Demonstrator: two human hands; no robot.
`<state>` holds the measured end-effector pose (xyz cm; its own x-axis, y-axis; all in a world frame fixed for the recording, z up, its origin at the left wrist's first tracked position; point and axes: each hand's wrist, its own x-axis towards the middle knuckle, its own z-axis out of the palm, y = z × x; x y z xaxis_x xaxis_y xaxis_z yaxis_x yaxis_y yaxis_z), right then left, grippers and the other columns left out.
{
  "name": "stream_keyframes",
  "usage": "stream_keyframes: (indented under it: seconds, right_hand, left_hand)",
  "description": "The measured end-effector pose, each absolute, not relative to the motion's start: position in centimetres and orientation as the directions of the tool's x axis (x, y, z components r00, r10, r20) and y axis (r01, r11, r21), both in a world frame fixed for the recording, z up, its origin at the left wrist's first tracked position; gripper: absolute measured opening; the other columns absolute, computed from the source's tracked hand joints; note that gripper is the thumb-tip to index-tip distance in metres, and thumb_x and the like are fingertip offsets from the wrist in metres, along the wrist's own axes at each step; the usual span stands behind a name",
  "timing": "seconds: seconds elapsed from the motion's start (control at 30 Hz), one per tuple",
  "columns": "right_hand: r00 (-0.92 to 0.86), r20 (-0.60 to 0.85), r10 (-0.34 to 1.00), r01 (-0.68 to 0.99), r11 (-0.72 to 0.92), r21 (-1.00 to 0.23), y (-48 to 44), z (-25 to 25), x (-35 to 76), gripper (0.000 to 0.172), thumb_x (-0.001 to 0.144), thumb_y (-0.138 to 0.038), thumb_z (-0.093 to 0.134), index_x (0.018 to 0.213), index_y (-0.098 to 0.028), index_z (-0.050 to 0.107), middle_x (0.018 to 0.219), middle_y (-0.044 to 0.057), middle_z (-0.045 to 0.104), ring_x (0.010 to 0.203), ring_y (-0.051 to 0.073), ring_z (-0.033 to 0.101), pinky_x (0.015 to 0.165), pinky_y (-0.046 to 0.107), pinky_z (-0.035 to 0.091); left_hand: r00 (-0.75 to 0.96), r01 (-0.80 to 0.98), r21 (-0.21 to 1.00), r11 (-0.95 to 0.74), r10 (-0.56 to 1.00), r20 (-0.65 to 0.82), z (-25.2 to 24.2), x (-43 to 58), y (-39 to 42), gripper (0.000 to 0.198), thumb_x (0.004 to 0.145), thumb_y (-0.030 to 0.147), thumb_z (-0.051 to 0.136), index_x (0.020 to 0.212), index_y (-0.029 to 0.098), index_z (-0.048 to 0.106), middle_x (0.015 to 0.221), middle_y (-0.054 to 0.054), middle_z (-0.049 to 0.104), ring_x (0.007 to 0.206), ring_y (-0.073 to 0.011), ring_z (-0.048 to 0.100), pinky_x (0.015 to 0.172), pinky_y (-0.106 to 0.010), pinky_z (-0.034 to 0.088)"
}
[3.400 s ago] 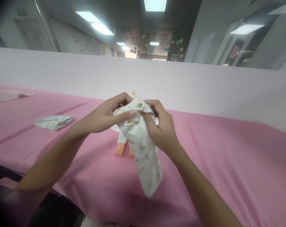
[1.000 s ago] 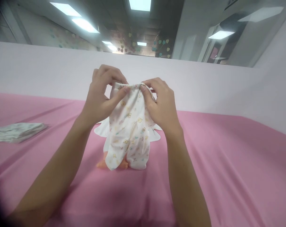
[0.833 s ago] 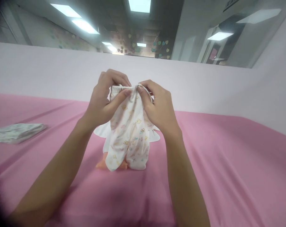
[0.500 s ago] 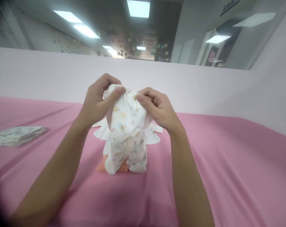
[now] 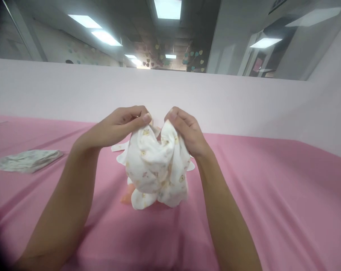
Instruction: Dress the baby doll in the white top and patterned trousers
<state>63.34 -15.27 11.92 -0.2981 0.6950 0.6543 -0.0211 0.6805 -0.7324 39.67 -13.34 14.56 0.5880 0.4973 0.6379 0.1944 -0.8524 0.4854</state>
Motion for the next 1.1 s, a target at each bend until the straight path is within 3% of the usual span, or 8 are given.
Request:
stream_keyframes:
  seconds: [0.2,0.33,0.47,0.57,0.77,0.87,1.0,1.1]
  right_hand:
    - [-0.323,0.64,0.697,0.064,0.691,-0.72,-15.0,12.0,63.9,0.049,0.103,-0.067,0.062,0.079,-0.025,0.057,0.062,-0.005,0.04,0.052,0.012,0.032,0.05,0.028,0.029]
    - [-0.6,0.476,0.643,0.181,0.688,-0.703,-15.9,12.3,64.1,0.048,0.109,-0.065,0.051,0.096,-0.024,0.072,0.063,-0.003,0.052,0.054,0.012,0.041,0.055,0.029,0.034]
    - [-0.631,0.399,0.665,0.356,0.706,-0.612,-17.2,12.7,62.7,0.034,0.095,-0.057,0.076,0.101,-0.024,0.075,0.095,0.003,0.072,0.078,0.017,0.06,0.073,0.033,0.048]
    - [-0.575,0.453,0.682,0.414,0.72,-0.558,-17.6,12.6,61.6,0.036,0.085,-0.051,0.086,0.106,-0.026,0.072,0.11,0.004,0.074,0.094,0.021,0.064,0.084,0.036,0.052]
    - [-0.566,0.52,0.64,0.428,0.767,-0.479,-17.0,11.9,60.9,0.028,0.09,-0.035,0.077,0.115,-0.027,0.068,0.115,0.004,0.071,0.1,0.023,0.064,0.086,0.038,0.055]
    - [-0.541,0.65,0.534,0.47,0.832,-0.293,-16.5,11.8,60.8,0.03,0.09,-0.029,0.076,0.12,-0.028,0.067,0.125,0.008,0.068,0.113,0.029,0.06,0.096,0.047,0.054]
    - [-0.621,0.711,0.329,0.423,0.905,-0.049,-15.6,11.9,60.7,0.003,0.095,-0.031,0.074,0.096,-0.029,0.075,0.137,0.008,0.065,0.138,0.036,0.049,0.116,0.058,0.041]
    - [-0.717,0.615,0.328,0.291,0.943,-0.163,-15.0,12.0,60.5,0.016,0.105,-0.039,0.063,0.101,-0.029,0.075,0.127,0.007,0.071,0.131,0.031,0.057,0.117,0.053,0.042]
  left_hand:
    - [0.447,-0.207,0.609,-0.766,0.479,0.755,14.5,40.9,-12.8,0.049,0.105,0.064,0.057,0.081,0.021,0.063,0.09,-0.005,0.062,0.085,-0.0184,0.065,0.072,-0.032,0.055]
    - [0.355,-0.394,0.677,-0.622,0.576,0.736,14.2,41.8,-12.1,0.053,0.104,0.067,0.058,0.076,0.022,0.055,0.074,-0.001,0.05,0.065,-0.0138,0.055,0.056,-0.027,0.046]
    - [0.287,-0.325,0.682,-0.655,0.619,0.731,14.0,42.0,-11.7,0.061,0.101,0.076,0.055,0.074,0.021,0.052,0.067,0.002,0.038,0.053,-0.0094,0.039,0.048,-0.024,0.033]
    - [0.26,-0.224,0.673,-0.705,0.622,0.739,13.9,42.0,-11.7,0.066,0.102,0.081,0.045,0.079,0.02,0.053,0.07,0.001,0.038,0.055,-0.0086,0.042,0.051,-0.023,0.034]
    - [0.208,-0.045,0.579,-0.814,0.56,0.802,14.0,41.6,-11.4,0.067,0.101,0.085,0.039,0.082,0.022,0.052,0.077,-0.001,0.044,0.064,-0.012,0.05,0.057,-0.027,0.036]
    - [0.203,0.014,0.557,-0.831,0.548,0.812,14.4,41.0,-10.5,0.065,0.102,0.083,0.039,0.081,0.023,0.051,0.075,-0.001,0.044,0.066,-0.0145,0.048,0.058,-0.031,0.036]
    - [0.258,-0.034,0.539,-0.842,0.514,0.818,15.1,40.0,-9.2,0.062,0.101,0.08,0.049,0.077,0.023,0.051,0.072,-0.001,0.044,0.064,-0.0136,0.041,0.058,-0.033,0.032]
    - [0.259,-0.037,0.566,-0.824,0.539,0.801,15.6,39.5,-8.7,0.069,0.097,0.088,0.041,0.077,0.022,0.049,0.069,-0.001,0.041,0.064,-0.0136,0.039,0.057,-0.033,0.032]
